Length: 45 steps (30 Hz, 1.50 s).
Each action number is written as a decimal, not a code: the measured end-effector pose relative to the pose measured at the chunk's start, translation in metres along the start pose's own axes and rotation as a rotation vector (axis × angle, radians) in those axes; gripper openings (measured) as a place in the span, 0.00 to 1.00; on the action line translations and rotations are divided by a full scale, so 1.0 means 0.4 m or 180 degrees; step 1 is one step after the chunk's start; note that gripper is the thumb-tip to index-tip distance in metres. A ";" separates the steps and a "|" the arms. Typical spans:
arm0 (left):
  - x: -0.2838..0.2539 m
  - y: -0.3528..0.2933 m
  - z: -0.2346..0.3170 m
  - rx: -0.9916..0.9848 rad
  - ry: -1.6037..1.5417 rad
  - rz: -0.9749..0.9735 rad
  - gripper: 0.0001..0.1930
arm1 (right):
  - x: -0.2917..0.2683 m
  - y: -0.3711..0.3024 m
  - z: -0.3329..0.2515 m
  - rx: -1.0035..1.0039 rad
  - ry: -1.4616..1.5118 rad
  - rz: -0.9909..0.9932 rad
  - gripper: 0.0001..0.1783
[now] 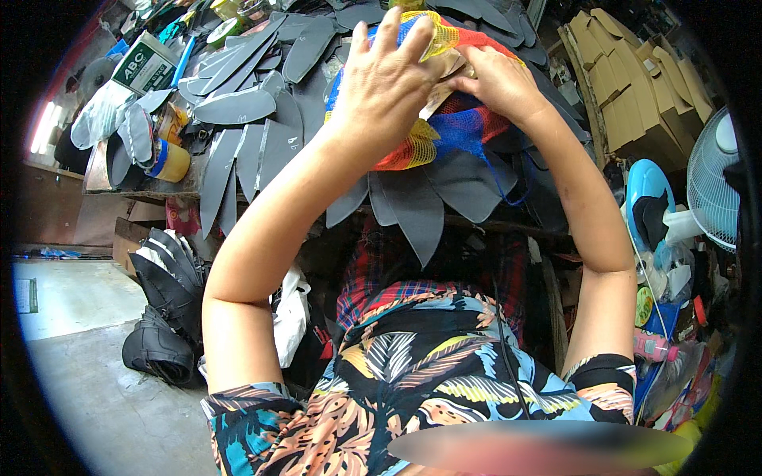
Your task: The person repeatedly picks up gray shoe sole pieces from a pile on a workbench, places them into a colorful mesh bag, and then removes them again. The person also handles small cardboard templates, placing them into the bag and taking them out. The actions are repetitive and do not show a clear final state or destination for the items.
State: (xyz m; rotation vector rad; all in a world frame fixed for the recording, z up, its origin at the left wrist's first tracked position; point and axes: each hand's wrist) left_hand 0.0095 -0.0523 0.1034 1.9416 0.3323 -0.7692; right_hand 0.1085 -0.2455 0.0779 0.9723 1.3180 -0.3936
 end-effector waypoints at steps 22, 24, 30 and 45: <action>-0.092 -0.139 -0.018 -0.0573 -0.0675 -0.1231 0.36 | -0.087 -0.161 0.021 0.0805 0.3423 0.0025 0.08; -0.089 -0.134 -0.011 -0.0602 -0.0727 -0.1189 0.39 | -0.086 -0.167 0.028 0.0819 0.3522 -0.0069 0.09; -0.073 -0.110 0.007 -0.0600 -0.0642 -0.0812 0.40 | -0.092 -0.163 0.023 0.0902 0.3912 -0.0165 0.09; -0.082 -0.102 -0.009 -0.0779 -0.1496 0.0419 0.31 | -0.059 -0.103 -0.023 -0.0581 0.0976 0.0329 0.18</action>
Point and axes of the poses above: each hand's wrist, its own y-axis towards the middle knuckle, its own x-axis out of the palm, z = x × y, and after that the axes turned 5 degrees about z, right-handed
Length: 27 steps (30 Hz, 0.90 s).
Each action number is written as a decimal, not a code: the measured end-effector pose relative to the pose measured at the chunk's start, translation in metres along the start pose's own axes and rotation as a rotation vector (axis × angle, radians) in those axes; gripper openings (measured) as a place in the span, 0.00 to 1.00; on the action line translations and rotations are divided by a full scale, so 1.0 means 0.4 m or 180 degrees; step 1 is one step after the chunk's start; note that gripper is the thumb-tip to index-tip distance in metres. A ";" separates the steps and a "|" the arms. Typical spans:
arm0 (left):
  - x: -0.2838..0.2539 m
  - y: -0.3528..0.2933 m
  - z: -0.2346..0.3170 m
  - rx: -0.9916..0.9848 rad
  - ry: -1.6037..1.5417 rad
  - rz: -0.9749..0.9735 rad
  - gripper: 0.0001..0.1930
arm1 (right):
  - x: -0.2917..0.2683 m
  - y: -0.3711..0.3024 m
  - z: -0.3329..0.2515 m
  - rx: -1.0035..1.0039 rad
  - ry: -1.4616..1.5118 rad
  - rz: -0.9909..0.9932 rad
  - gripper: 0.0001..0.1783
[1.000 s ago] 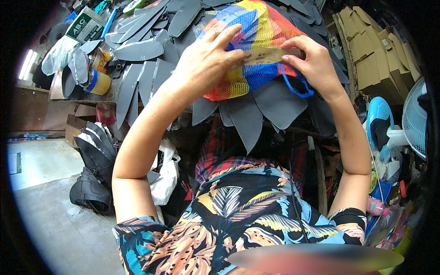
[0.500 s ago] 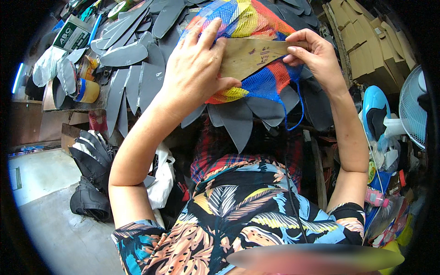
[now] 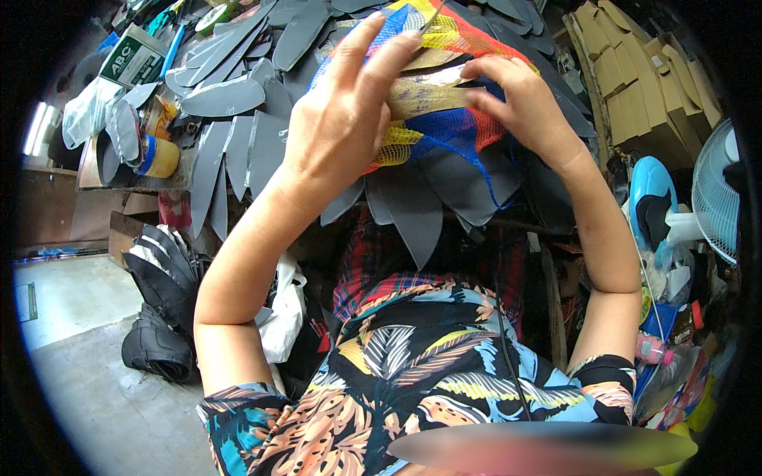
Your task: The person repeatedly picks up gray shoe sole pieces from a pile on a workbench, places them into a colorful mesh bag, and then removes them again. The person also handles small cardboard templates, placing them into the bag and taking them out. The actions are repetitive and do not show a clear final state or destination for the items.
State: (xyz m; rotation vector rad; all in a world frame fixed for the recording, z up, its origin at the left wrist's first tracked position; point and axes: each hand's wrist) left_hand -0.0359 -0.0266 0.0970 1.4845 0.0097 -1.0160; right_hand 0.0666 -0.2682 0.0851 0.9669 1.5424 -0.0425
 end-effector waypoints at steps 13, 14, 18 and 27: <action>-0.025 -0.063 0.009 -0.0049 0.0400 -0.0784 0.23 | -0.013 -0.088 -0.029 0.1304 0.2496 -0.0690 0.19; -0.022 -0.064 0.009 -0.0041 0.0322 -0.0778 0.25 | -0.007 -0.087 -0.026 0.1279 0.2481 -0.0624 0.19; -0.016 -0.062 0.015 -0.0140 0.0230 -0.0729 0.33 | 0.018 -0.082 -0.033 0.1119 0.1758 -0.0549 0.17; 0.005 -0.045 0.003 -0.0109 0.0469 -0.0676 0.32 | -0.020 -0.028 -0.091 0.0677 0.3418 -0.0555 0.20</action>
Point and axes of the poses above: each hand's wrist, its own y-axis towards the middle knuckle, its own x-axis out of the palm, z = x × y, and after that the axes turned 5 degrees about z, right-handed
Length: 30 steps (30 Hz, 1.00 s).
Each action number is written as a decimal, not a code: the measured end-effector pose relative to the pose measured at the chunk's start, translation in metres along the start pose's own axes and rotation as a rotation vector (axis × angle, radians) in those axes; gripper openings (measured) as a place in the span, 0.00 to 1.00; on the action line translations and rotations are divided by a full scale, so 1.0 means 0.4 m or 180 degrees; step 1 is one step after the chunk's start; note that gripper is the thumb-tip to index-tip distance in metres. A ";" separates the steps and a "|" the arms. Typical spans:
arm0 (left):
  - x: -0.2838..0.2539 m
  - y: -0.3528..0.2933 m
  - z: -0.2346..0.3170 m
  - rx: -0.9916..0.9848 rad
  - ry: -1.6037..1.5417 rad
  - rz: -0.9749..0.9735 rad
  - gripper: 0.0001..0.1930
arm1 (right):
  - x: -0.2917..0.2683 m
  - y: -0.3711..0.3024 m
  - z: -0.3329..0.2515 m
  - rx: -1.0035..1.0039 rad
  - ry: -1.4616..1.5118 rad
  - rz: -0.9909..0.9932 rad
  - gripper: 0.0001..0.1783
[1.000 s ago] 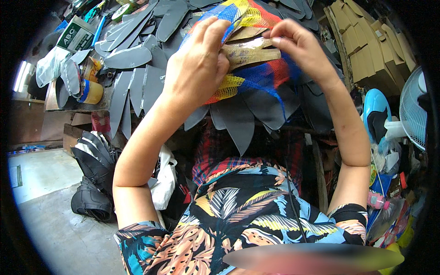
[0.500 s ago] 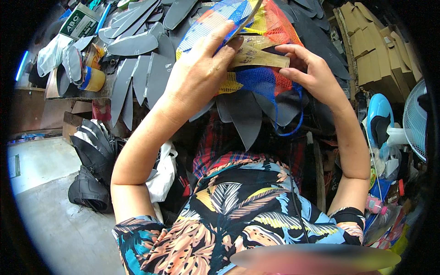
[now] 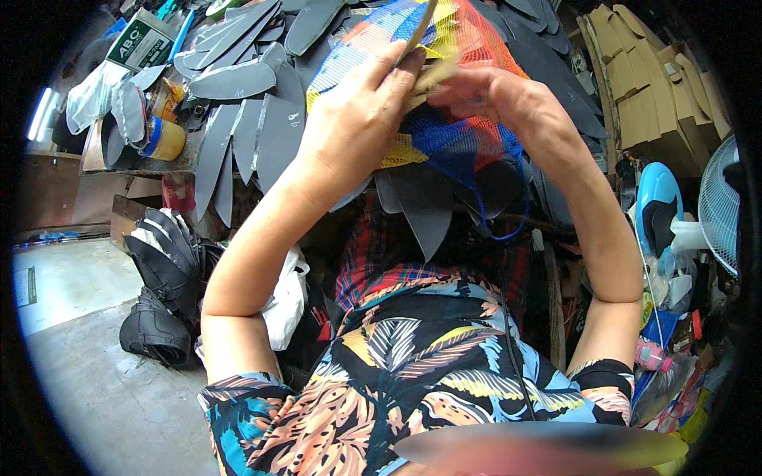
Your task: The person repeatedly picks up gray shoe sole pieces from a pile on a workbench, places them into a colorful mesh bag, and then removes them again. The person also handles small cardboard templates, placing them into the bag and taking them out. The actions are repetitive and do not show a clear final state or destination for the items.
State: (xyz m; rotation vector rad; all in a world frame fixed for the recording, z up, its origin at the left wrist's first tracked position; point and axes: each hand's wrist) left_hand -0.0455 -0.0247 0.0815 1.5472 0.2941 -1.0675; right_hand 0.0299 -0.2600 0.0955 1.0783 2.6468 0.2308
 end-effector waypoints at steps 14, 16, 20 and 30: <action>-0.016 -0.026 -0.012 -0.0320 -0.0731 0.0357 0.40 | -0.015 0.040 0.008 0.0421 -0.1080 0.0402 0.14; -0.008 -0.022 -0.004 -0.0168 -0.0340 0.0147 0.43 | -0.001 0.044 -0.014 0.0419 -0.0119 0.0178 0.17; -0.008 -0.003 -0.021 -0.0482 -0.0146 0.0284 0.26 | 0.022 0.061 -0.017 -0.0033 0.0858 0.0108 0.20; -0.048 0.013 -0.036 -0.0691 -0.0290 0.0791 0.18 | -0.016 0.081 0.051 -0.0401 -0.3510 0.0698 0.20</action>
Point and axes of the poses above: each hand's wrist, its own y-axis towards the middle knuckle, its own x-axis out of the palm, z = x × y, and after that the axes turned 5 degrees about z, right-handed
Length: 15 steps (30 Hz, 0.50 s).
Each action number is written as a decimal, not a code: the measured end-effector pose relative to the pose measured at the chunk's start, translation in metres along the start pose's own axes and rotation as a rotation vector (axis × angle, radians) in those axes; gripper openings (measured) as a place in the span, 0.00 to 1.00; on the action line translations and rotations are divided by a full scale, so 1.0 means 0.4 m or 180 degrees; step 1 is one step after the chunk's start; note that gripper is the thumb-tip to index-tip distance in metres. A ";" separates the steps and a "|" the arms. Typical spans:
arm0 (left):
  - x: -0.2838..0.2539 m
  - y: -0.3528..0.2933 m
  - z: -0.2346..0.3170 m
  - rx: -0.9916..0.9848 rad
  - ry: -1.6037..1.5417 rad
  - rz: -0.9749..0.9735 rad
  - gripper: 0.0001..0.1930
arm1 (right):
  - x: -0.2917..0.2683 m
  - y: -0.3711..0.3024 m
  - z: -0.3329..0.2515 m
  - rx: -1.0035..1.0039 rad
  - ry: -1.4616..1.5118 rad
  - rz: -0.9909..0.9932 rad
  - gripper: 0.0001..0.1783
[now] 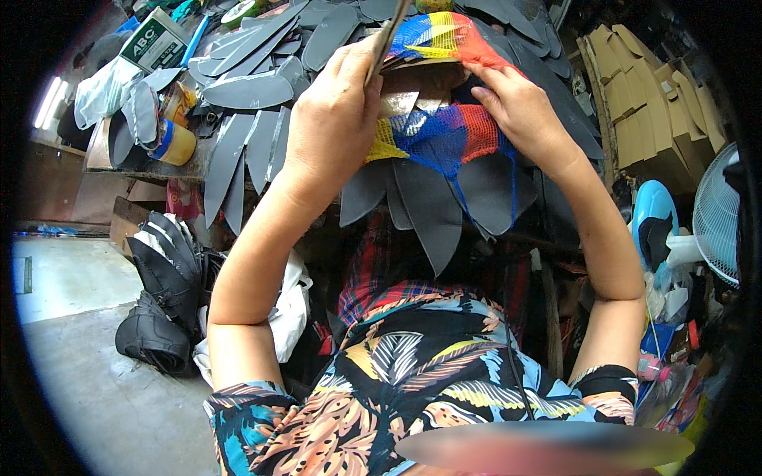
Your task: The person repeatedly picks up gray shoe sole pieces from a pile on a workbench, places them into a colorful mesh bag, and then removes them again. The person also handles small cardboard templates, placing them into the bag and taking them out. The actions are repetitive and do not show a clear final state or destination for the items.
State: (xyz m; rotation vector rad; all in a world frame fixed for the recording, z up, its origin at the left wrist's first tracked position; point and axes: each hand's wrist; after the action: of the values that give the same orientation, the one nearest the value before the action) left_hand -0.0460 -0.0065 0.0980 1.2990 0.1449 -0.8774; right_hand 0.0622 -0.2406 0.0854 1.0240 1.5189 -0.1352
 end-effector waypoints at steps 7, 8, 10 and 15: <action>-0.010 0.033 0.002 0.0097 -0.0051 0.0141 0.18 | -0.019 0.041 -0.021 -0.0385 -0.0022 0.0233 0.27; -0.012 0.039 -0.001 0.0116 -0.0037 0.0151 0.18 | -0.025 0.049 -0.025 -0.0368 -0.0071 0.0258 0.26; -0.017 0.042 -0.003 0.0174 -0.0003 0.0244 0.17 | -0.034 0.063 -0.035 -0.0332 -0.0135 0.0373 0.25; -0.018 0.036 0.005 0.0204 -0.0045 0.0271 0.20 | -0.032 0.070 -0.061 0.0111 -0.0971 -0.0041 0.23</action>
State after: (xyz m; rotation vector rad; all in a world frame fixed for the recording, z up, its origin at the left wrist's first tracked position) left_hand -0.0424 -0.0046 0.1137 1.3488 0.0502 -0.8240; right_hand 0.0606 -0.2153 0.1155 0.9724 1.2492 -0.3137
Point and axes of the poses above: each hand's wrist, its own y-axis towards the middle knuckle, its own x-axis out of the palm, z = x × y, and after that the axes turned 5 degrees about z, right-handed
